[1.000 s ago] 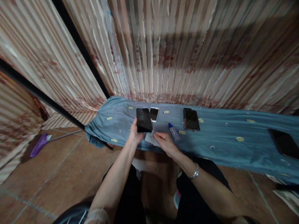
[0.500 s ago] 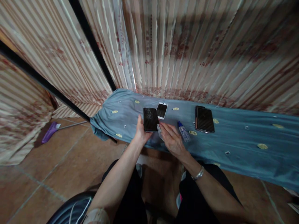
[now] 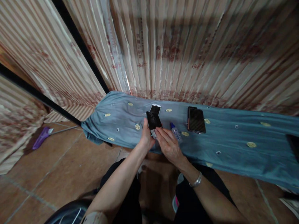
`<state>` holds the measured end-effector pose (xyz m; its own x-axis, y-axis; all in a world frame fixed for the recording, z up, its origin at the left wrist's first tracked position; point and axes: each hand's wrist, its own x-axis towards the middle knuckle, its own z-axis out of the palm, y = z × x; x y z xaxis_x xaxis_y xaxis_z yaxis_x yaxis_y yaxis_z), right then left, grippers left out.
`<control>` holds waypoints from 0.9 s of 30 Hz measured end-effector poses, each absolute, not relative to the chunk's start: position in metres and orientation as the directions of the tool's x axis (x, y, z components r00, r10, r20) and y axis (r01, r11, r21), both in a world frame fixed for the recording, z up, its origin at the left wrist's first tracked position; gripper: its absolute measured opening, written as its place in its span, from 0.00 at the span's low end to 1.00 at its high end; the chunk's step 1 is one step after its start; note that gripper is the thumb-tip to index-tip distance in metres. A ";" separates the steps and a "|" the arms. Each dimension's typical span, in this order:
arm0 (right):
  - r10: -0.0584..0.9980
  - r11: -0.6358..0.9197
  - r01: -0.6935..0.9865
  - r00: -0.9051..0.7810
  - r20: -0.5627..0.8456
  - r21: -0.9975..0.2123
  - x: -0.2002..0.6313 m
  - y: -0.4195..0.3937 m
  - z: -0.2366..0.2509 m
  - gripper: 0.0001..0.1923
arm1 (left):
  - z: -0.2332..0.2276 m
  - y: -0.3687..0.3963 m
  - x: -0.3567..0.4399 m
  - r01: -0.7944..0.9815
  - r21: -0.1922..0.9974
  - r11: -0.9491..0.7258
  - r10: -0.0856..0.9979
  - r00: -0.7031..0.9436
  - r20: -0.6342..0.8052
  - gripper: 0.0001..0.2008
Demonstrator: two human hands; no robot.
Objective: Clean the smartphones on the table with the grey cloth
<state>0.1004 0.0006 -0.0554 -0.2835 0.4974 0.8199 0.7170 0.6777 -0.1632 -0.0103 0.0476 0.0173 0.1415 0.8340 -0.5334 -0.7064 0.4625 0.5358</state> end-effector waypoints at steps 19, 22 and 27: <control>0.682 0.632 0.607 -0.140 0.718 -0.482 0.107 -0.011 -0.052 0.23 | 0.002 0.038 0.003 -0.611 0.653 0.447 0.873 0.138 -0.468 0.31; 0.718 0.597 0.586 -0.087 0.690 -0.547 0.108 -0.012 -0.053 0.21 | 0.002 0.039 0.002 -0.598 0.654 0.463 0.870 0.166 -0.464 0.33; 0.681 0.670 0.529 -0.159 0.714 -0.521 0.113 -0.009 -0.052 0.19 | 0.001 0.041 0.004 -0.600 0.675 0.428 0.890 0.149 -0.432 0.30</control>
<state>0.1132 -0.0086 -0.0518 -0.1595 0.6814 0.7143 0.5289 0.6699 -0.5211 0.0044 0.0407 0.0015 0.1494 0.8896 -0.4316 -0.6003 0.4285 0.6753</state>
